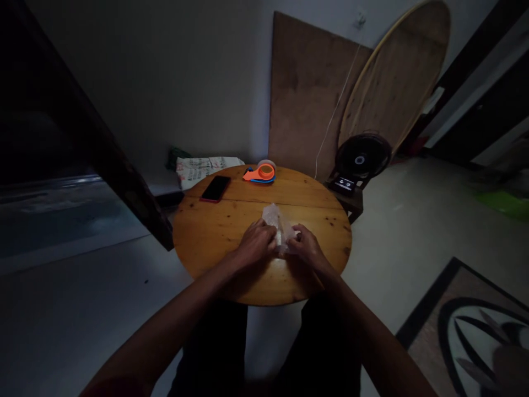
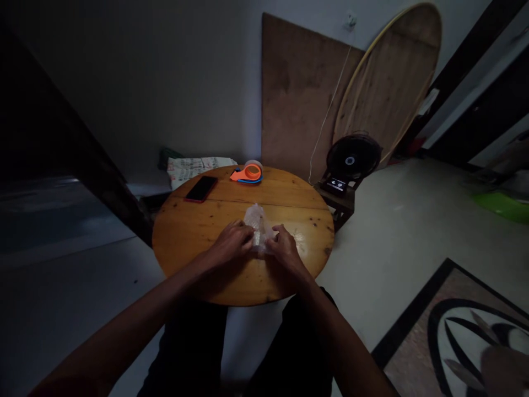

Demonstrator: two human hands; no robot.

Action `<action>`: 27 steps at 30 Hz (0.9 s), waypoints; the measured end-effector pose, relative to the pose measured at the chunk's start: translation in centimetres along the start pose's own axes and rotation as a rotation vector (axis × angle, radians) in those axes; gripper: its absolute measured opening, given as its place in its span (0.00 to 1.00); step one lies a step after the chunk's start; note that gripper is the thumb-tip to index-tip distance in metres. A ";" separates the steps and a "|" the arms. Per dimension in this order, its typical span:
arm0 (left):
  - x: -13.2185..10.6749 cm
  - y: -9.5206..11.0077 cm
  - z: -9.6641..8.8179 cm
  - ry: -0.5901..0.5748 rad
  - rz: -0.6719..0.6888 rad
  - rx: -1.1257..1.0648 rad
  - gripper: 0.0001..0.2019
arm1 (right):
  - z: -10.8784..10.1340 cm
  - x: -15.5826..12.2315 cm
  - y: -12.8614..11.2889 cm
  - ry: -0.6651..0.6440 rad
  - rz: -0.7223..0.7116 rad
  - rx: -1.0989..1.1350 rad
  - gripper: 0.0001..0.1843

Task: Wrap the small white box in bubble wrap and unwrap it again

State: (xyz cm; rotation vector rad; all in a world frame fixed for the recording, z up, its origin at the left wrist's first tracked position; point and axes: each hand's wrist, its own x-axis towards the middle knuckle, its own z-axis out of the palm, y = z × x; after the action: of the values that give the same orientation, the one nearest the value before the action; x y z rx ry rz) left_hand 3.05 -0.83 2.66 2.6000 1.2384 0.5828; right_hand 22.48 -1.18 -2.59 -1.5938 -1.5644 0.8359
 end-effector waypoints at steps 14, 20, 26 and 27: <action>0.7 -1.1 0.4 -0.040 0.133 -0.049 0.07 | 1.0 0.2 -2.6 0.038 0.066 0.188 0.27; 0.9 -1.3 0.3 -0.076 0.134 -0.046 0.10 | 1.2 -0.1 -4.1 0.062 0.050 0.171 0.28; 0.6 -2.1 1.6 0.031 0.114 -0.150 0.12 | 1.1 -0.5 -5.4 0.025 0.109 0.163 0.28; 0.6 -2.3 1.9 0.056 0.103 -0.176 0.12 | 1.0 -0.7 -5.7 0.023 0.114 0.171 0.27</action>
State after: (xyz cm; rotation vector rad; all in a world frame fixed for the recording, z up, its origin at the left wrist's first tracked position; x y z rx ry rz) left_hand 2.64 1.03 0.28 2.5263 1.0226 0.7533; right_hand 18.66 -1.93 1.75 -1.5738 -1.3571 0.9822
